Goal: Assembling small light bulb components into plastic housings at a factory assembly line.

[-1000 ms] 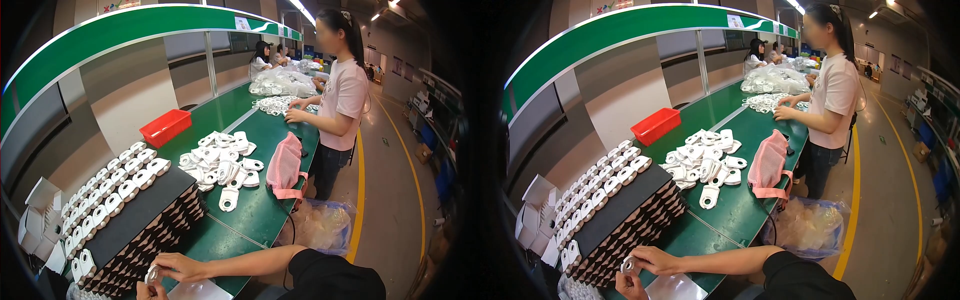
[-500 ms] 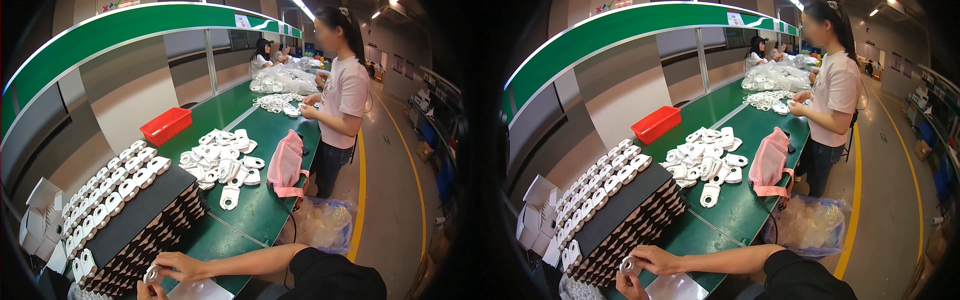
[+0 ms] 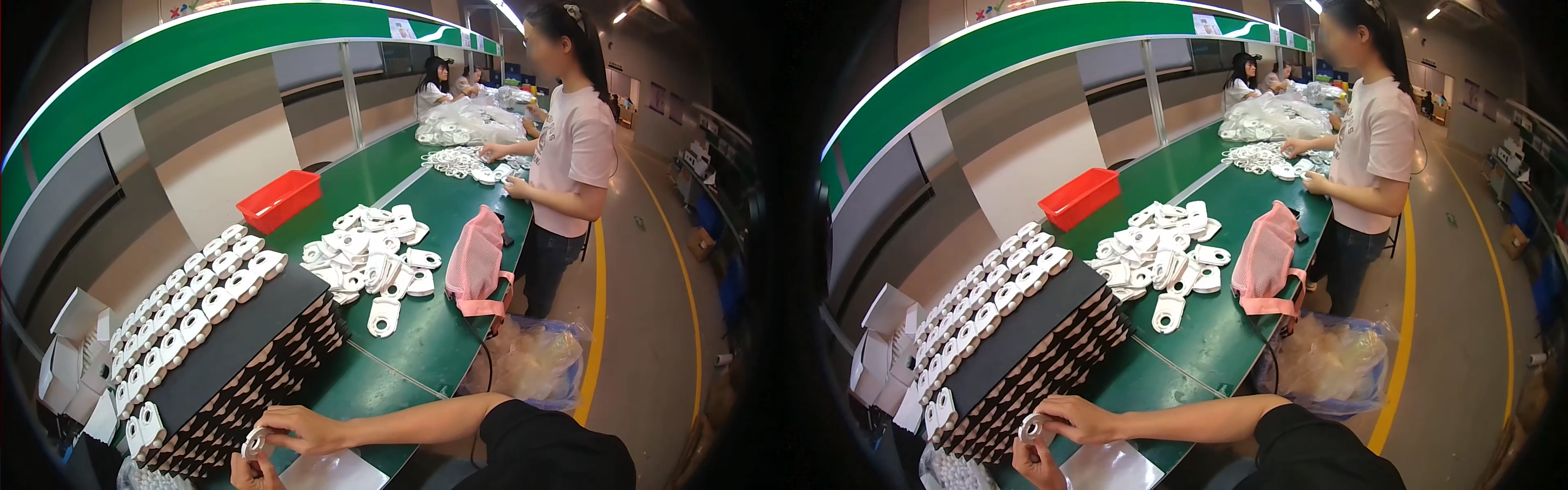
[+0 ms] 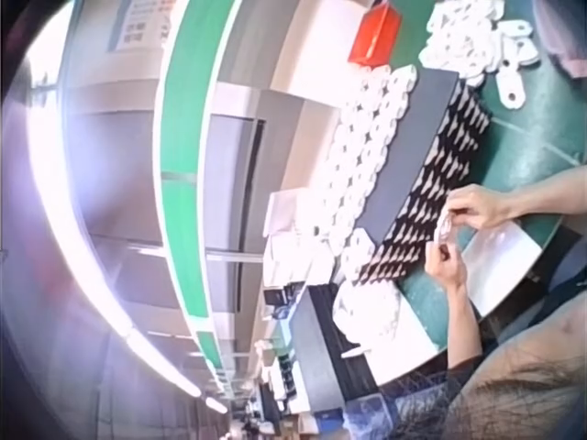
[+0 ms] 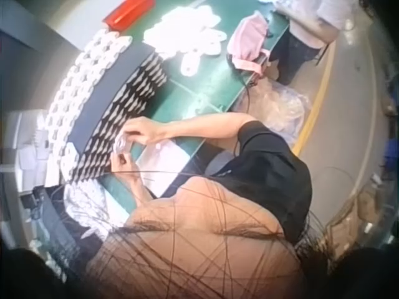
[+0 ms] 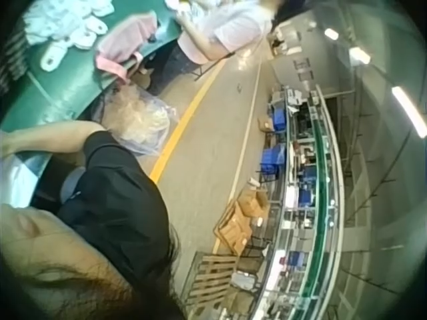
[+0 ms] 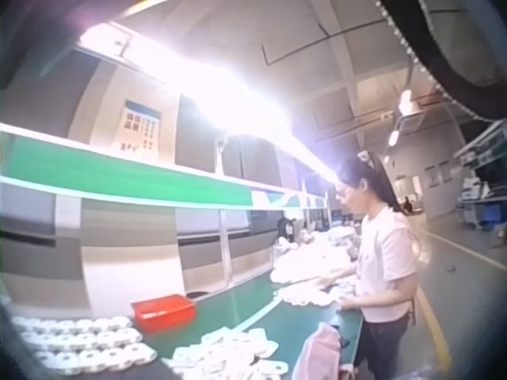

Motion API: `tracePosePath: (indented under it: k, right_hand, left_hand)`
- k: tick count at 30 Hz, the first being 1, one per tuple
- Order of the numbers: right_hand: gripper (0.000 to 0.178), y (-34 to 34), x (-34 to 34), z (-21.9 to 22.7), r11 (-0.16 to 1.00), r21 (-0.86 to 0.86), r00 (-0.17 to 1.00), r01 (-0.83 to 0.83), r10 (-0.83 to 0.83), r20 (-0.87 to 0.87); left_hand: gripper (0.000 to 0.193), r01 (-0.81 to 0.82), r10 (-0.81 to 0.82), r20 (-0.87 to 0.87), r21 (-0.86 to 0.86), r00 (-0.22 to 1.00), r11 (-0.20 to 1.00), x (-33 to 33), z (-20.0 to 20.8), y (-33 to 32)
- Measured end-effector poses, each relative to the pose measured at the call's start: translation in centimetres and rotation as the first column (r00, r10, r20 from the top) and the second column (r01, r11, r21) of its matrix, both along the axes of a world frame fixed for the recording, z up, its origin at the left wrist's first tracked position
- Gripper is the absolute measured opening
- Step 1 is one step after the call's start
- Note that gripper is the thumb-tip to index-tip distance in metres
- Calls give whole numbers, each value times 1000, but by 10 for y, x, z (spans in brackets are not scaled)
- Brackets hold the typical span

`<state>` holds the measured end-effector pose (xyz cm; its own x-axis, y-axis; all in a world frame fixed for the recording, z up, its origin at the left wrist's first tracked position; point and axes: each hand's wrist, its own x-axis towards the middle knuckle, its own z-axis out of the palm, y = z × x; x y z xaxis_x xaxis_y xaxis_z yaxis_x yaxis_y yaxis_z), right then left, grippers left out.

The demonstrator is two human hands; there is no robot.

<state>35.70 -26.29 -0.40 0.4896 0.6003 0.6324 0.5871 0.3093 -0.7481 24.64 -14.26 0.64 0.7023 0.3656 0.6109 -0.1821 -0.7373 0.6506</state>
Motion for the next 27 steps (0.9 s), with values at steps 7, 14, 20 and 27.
tracePosePath:
  k: [7, 14, 20, 27]
  right_hand:
    - [17, -1, 0, 1, 1000, 1, 1000, -9, 9, 1]
    - [16, 0, 0, 2, 1000, 11, 1000, -10, 10, 4]
    - [15, -2, 0, 2, 1000, 6, 1000, -18, 18, 16]
    - [15, -3, -1, 6, 1000, 20, 1000, -13, 13, 7]
  left_hand:
    - [8, -1, 0, 11, 15, 1000, 1000, 1, -3, 2]
    - [10, 4, -4, 31, -8, 1000, 1000, 2, -4, 1]
    - [15, 5, -6, 16, 18, 1000, 1000, 1, -8, 4]
    - [22, 42, -42, -15, 23, 999, 999, 1, -3, 2]
